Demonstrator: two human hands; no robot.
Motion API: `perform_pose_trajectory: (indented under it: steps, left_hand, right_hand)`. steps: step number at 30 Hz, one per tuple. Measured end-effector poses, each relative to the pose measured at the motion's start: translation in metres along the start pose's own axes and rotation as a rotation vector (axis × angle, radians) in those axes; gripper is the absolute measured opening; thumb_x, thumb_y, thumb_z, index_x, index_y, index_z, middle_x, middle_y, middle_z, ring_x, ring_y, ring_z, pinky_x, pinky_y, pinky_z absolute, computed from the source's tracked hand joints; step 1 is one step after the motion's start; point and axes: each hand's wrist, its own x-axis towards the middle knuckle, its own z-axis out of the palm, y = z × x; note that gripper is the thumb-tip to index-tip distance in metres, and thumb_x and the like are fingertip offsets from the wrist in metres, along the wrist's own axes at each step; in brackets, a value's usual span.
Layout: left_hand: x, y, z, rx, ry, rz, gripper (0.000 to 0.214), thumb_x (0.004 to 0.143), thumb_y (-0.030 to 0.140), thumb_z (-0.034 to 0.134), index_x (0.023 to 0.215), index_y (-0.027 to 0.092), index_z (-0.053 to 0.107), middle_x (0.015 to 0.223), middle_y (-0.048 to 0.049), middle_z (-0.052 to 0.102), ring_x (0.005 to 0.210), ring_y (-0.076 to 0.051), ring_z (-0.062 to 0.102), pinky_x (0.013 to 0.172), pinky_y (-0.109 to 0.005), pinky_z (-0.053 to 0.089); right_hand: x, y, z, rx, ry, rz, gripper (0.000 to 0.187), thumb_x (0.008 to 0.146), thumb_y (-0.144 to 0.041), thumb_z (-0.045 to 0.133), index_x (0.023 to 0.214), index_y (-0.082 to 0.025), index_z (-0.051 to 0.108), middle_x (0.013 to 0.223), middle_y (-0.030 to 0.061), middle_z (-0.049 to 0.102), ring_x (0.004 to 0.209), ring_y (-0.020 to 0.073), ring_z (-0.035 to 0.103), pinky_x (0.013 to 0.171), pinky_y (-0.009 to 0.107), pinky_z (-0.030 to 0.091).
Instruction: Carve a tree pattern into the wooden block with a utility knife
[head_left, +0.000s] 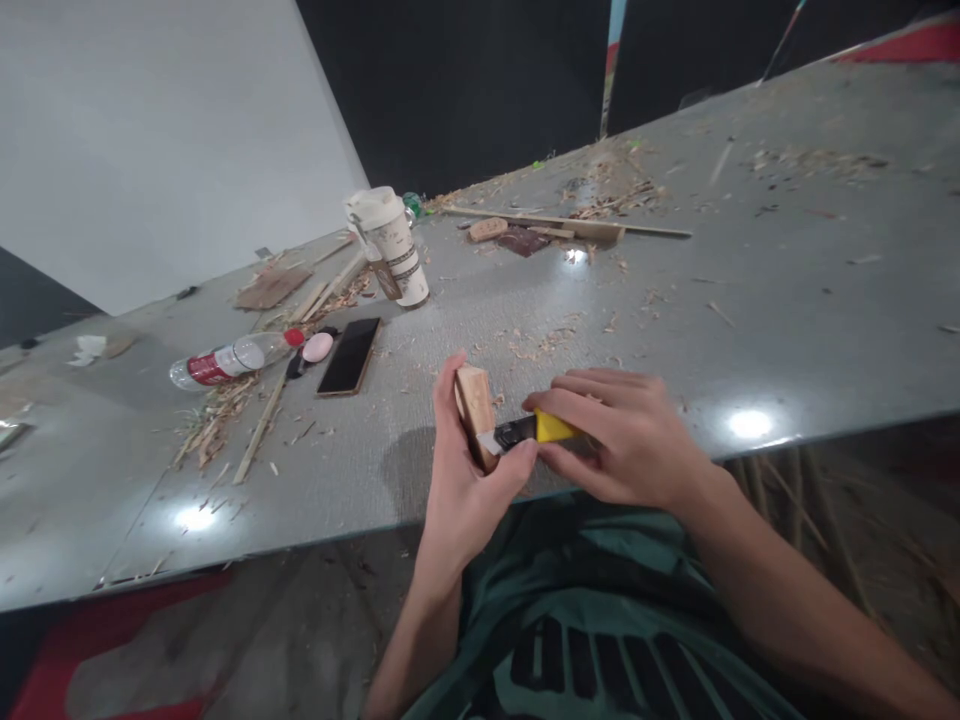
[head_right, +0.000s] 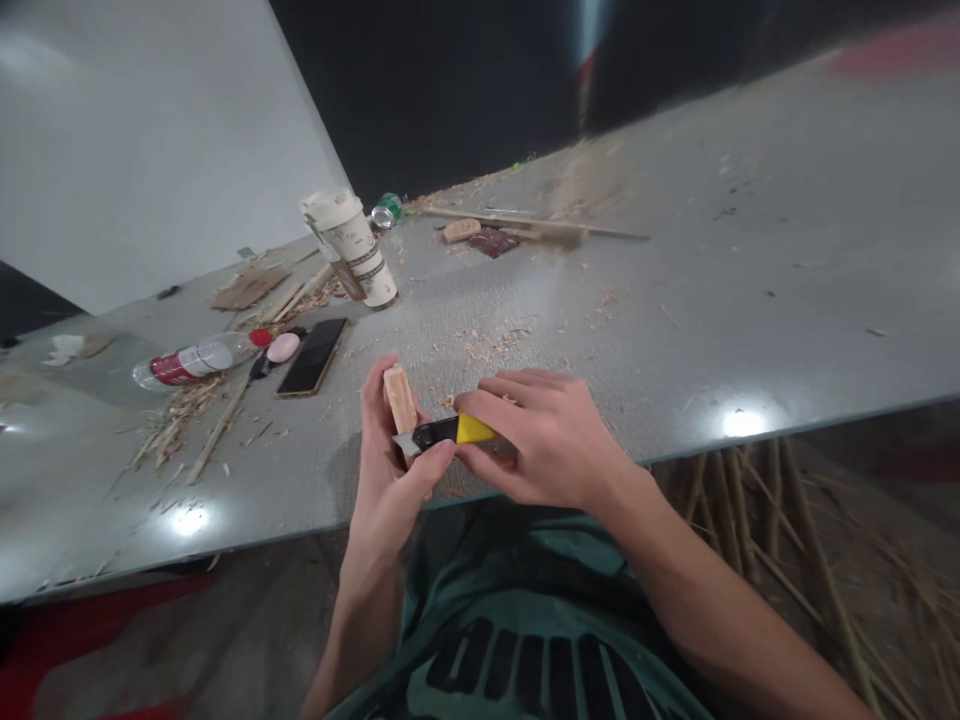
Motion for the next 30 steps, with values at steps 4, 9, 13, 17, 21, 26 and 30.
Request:
perform_pose_trajectory:
  steps: [4,9,13,17,21,26,30]
  left_hand:
    - [0.0000,0.0025,-0.0027,-0.074,-0.037,-0.036,0.078,0.091,0.026,0.077,0.159,0.042,0.040,0.139,-0.0069,0.057,0.098,-0.016,0.059,0.085,-0.030,0.056]
    - [0.0004,0.0049,-0.0037,-0.055,-0.032,-0.024,0.069,0.092,0.030,0.078,0.153,0.040,0.045,0.127,-0.0051,0.057,0.098,-0.018,0.057,0.088,-0.032,0.055]
    - [0.0001,0.0063,-0.0016,-0.051,-0.022,0.000,0.059,0.097,0.035,0.076,0.149,0.041,0.047,0.108,-0.0013,0.052,0.087,-0.015,0.051,0.079,-0.029,0.051]
    - [-0.0002,0.0083,0.0011,-0.016,-0.004,0.021,0.057,0.098,0.037,0.075,0.148,0.036,0.048,0.105,-0.0021,0.051,0.084,-0.015,0.050,0.076,-0.029,0.051]
    - [0.0002,0.0096,0.0026,0.027,0.030,0.024,0.057,0.098,0.036,0.074,0.149,0.035,0.048,0.121,-0.0056,0.057,0.098,-0.019,0.059,0.093,-0.039,0.055]
    - [0.0014,0.0066,-0.0001,-0.007,-0.006,-0.018,0.062,0.098,0.035,0.075,0.153,0.039,0.046,0.136,-0.0062,0.057,0.115,-0.023,0.062,0.107,-0.043,0.053]
    - [0.0014,0.0002,-0.0024,-0.025,0.027,0.017,0.064,0.102,0.034,0.068,0.160,0.041,0.042,0.133,-0.0064,0.057,0.106,-0.020,0.061,0.099,-0.038,0.054]
  right_hand:
    - [-0.0006,0.0022,0.0006,0.002,0.001,-0.029,0.031,0.111,-0.044,0.054,0.115,-0.017,0.068,0.095,0.0057,0.077,0.075,0.0187,0.068,0.068,0.034,0.044]
    - [-0.0012,0.0041,0.0009,-0.014,-0.007,-0.048,0.032,0.112,-0.043,0.052,0.117,-0.016,0.068,0.096,0.0064,0.078,0.072,0.0183,0.067,0.066,0.034,0.043]
    - [-0.0017,0.0033,0.0010,-0.046,0.018,-0.029,0.030,0.111,-0.042,0.055,0.117,-0.016,0.069,0.097,0.0063,0.079,0.070,0.0180,0.066,0.065,0.034,0.044]
    - [-0.0008,0.0012,0.0006,-0.070,0.033,0.008,0.028,0.110,-0.042,0.057,0.114,-0.017,0.070,0.096,0.0064,0.080,0.071,0.0190,0.069,0.066,0.035,0.047]
    - [0.0002,-0.0006,0.0009,-0.059,0.100,0.088,0.026,0.110,-0.041,0.058,0.118,-0.020,0.069,0.099,0.0068,0.081,0.083,0.0217,0.076,0.069,0.034,0.051]
    - [0.0000,-0.0005,0.0019,-0.059,0.118,0.123,0.025,0.109,-0.042,0.059,0.116,-0.020,0.069,0.096,0.0060,0.081,0.079,0.0208,0.076,0.066,0.033,0.050]
    - [-0.0011,0.0007,0.0005,-0.008,0.069,0.115,0.025,0.108,-0.041,0.060,0.116,-0.019,0.069,0.096,0.0050,0.080,0.080,0.0195,0.076,0.067,0.032,0.049]
